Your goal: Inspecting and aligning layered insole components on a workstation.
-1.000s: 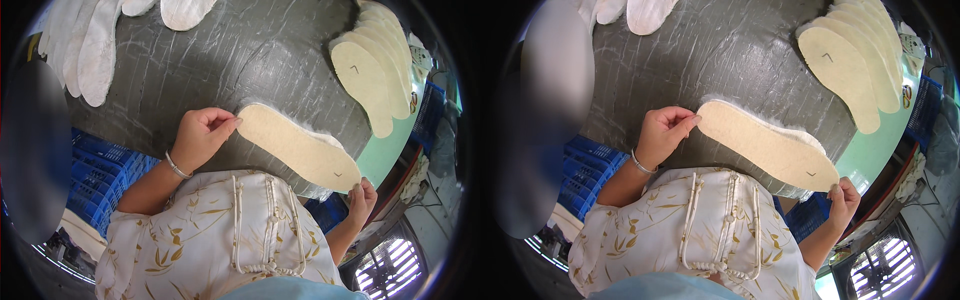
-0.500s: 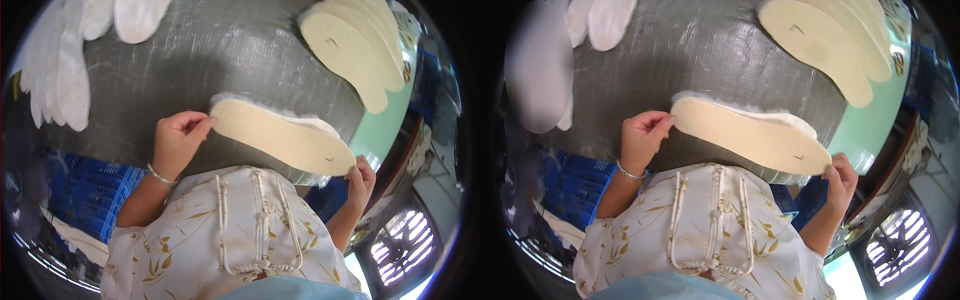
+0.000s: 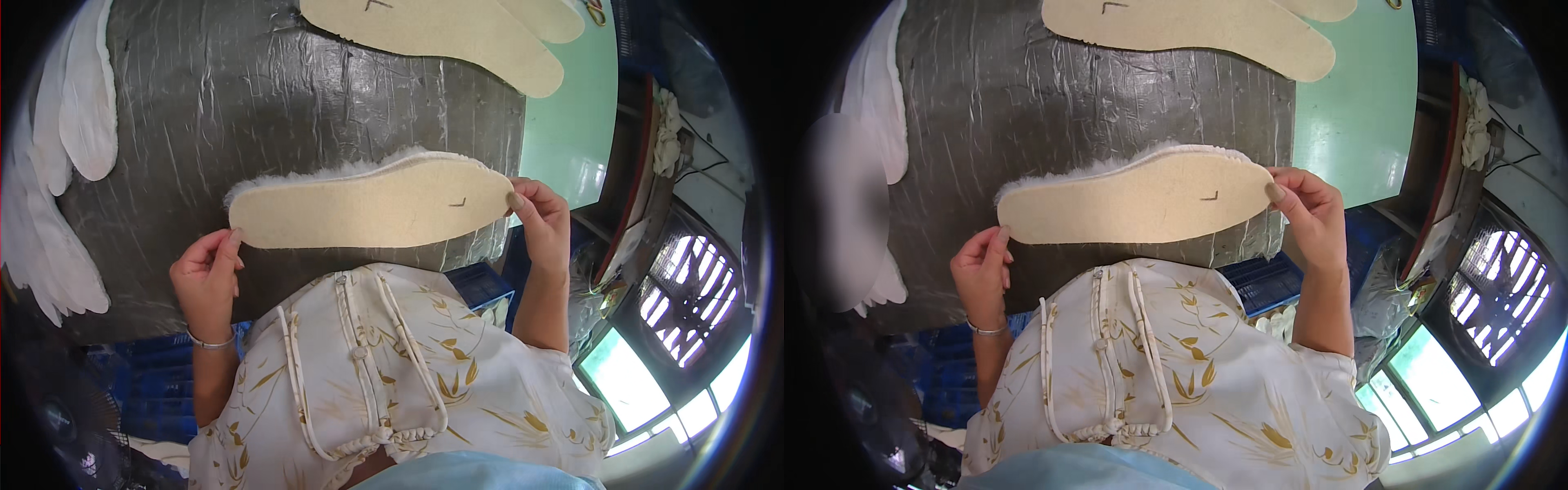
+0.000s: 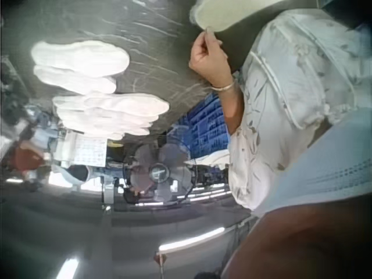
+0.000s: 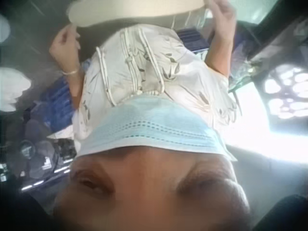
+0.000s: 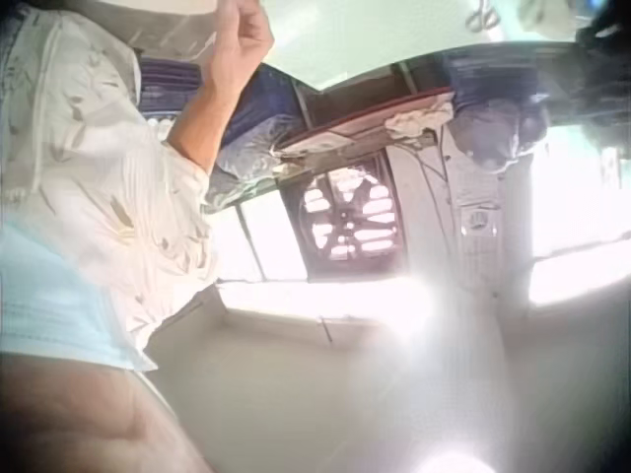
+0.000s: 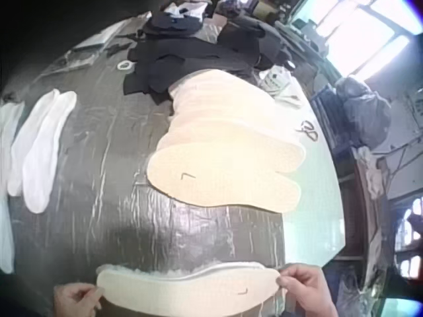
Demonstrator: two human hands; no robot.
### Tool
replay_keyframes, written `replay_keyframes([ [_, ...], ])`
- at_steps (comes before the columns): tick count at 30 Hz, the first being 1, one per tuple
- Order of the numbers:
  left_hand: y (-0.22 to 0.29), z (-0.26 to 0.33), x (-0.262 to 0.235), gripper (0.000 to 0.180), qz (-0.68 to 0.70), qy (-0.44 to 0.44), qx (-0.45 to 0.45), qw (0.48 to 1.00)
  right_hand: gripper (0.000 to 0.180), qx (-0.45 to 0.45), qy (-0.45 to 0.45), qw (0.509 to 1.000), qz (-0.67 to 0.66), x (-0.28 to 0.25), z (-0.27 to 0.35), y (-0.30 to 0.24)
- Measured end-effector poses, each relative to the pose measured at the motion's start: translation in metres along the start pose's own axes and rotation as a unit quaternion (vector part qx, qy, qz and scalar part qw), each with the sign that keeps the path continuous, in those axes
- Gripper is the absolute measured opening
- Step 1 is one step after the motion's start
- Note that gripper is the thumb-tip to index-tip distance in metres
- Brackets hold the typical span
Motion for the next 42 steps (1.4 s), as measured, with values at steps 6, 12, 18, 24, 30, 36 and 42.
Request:
replay_keyframes([
  [6,0.0,0.0,0.0,0.017,-0.005,0.003,0.0,1.0,0.015,0.043,0.01,0.999,0.023,0.001,-0.007,0.007],
  [12,-0.002,0.0,-0.001,0.021,-0.036,0.015,-0.003,0.999,0.012,0.045,-0.015,0.999,-0.01,0.001,-0.008,0.007],
  [18,-0.002,0.0,-0.001,0.019,-0.031,0.022,-0.008,0.999,0.009,0.048,-0.02,0.998,-0.017,0.001,-0.011,0.01],
  [24,-0.001,0.0,-0.003,0.019,-0.039,0.023,-0.014,0.999,0.009,0.076,0.007,0.997,-0.014,0.003,-0.013,0.013],
  [30,-0.004,0.0,-0.005,0.018,-0.035,0.041,-0.023,0.998,0.006,0.068,0.006,0.997,-0.021,0.004,-0.013,0.015],
  [36,-0.004,-0.003,-0.006,0.016,-0.051,0.046,-0.017,0.998,0.006,0.048,-0.023,0.997,-0.052,0.006,-0.015,0.016],
  [42,-0.001,-0.002,-0.007,0.015,-0.035,0.044,-0.021,0.998,0.006,0.053,-0.014,0.998,-0.044,0.008,-0.016,0.017],
])
Point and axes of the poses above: each hand's wrist, its own z-axis away from the middle knuckle, its own x-axis out of the palm, y = z × x, the point moved 3 cm from there along -z, towards the middle knuckle, and after that the axes turned 8 degrees about z, right-handed, at the moved point
